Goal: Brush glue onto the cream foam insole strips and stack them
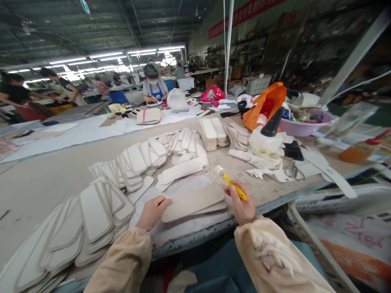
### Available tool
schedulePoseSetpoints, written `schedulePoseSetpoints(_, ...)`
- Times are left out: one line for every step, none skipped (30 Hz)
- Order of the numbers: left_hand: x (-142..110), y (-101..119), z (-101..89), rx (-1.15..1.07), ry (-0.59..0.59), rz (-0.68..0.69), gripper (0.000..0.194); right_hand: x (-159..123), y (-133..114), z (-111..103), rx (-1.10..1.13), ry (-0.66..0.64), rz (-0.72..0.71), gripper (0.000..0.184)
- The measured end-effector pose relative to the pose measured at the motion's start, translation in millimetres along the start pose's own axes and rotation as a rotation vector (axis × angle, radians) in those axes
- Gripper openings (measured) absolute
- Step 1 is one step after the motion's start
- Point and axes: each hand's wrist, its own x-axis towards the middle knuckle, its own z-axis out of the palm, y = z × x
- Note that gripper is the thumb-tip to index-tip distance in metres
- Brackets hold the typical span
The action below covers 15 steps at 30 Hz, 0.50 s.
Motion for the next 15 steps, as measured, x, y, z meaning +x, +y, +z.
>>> schedulePoseSetpoints(-1, -1, 0.5, 0.034, 0.030, 0.013, 0.035, -1, 4, 3, -0.041, -0.004, -0.017, 0.033)
schedulePoseSetpoints(-2, -1, 1.2, 0.063, 0.067, 0.025, 0.034, -3, 9, 6, -0.081, -0.014, -0.043, 0.032)
schedulePoseSetpoints(-4, -3, 2.2, 0.083, 0.107, 0.043, 0.034, -5, 13, 9, -0.115, -0.026, -0.074, 0.032)
schedulePoseSetpoints(-6, -5, 3.7, 0.088, 0.145, 0.070, 0.036, -7, 16, 12, -0.140, -0.037, -0.109, 0.031)
schedulePoseSetpoints(-8, -8, 5.6, 0.080, 0.168, 0.109, 0.041, -9, 19, 16, -0.154, -0.045, -0.145, 0.030)
schedulePoseSetpoints(-11, -11, 7.9, 0.057, 0.171, 0.157, 0.052, -11, 21, 19, -0.159, -0.047, -0.179, 0.028)
schedulePoseSetpoints(-14, -14, 10.7, 0.024, 0.150, 0.209, 0.068, -12, 22, 22, -0.163, -0.046, -0.209, 0.027)
schedulePoseSetpoints(-16, -18, 13.7, -0.014, 0.111, 0.257, 0.084, -14, 24, 25, -0.166, -0.041, -0.236, 0.027)
schedulePoseSetpoints(-19, -21, 16.9, -0.048, 0.064, 0.291, 0.098, -14, 24, 28, -0.170, -0.031, -0.260, 0.027)
schedulePoseSetpoints(-21, -23, 19.9, -0.078, 0.014, 0.308, 0.108, -14, 25, 31, -0.174, -0.025, -0.280, 0.027)
schedulePoseSetpoints(-23, -25, 22.7, -0.103, -0.028, 0.308, 0.113, -13, 26, 33, -0.175, -0.015, -0.296, 0.028)
schedulePoseSetpoints(-24, -27, 25.0, -0.125, -0.057, 0.294, 0.112, -11, 26, 35, -0.173, -0.002, -0.311, 0.028)
schedulePoseSetpoints(-25, -27, 26.8, -0.143, -0.076, 0.276, 0.109, -10, 27, 37, -0.171, 0.011, -0.324, 0.028)
schedulePoseSetpoints(-25, -28, 28.1, -0.161, -0.084, 0.259, 0.105, -8, 28, 38, -0.170, 0.020, -0.337, 0.028)
schedulePoseSetpoints(-25, -28, 28.9, -0.177, -0.085, 0.248, 0.101, -5, 29, 40, -0.173, 0.027, -0.347, 0.029)
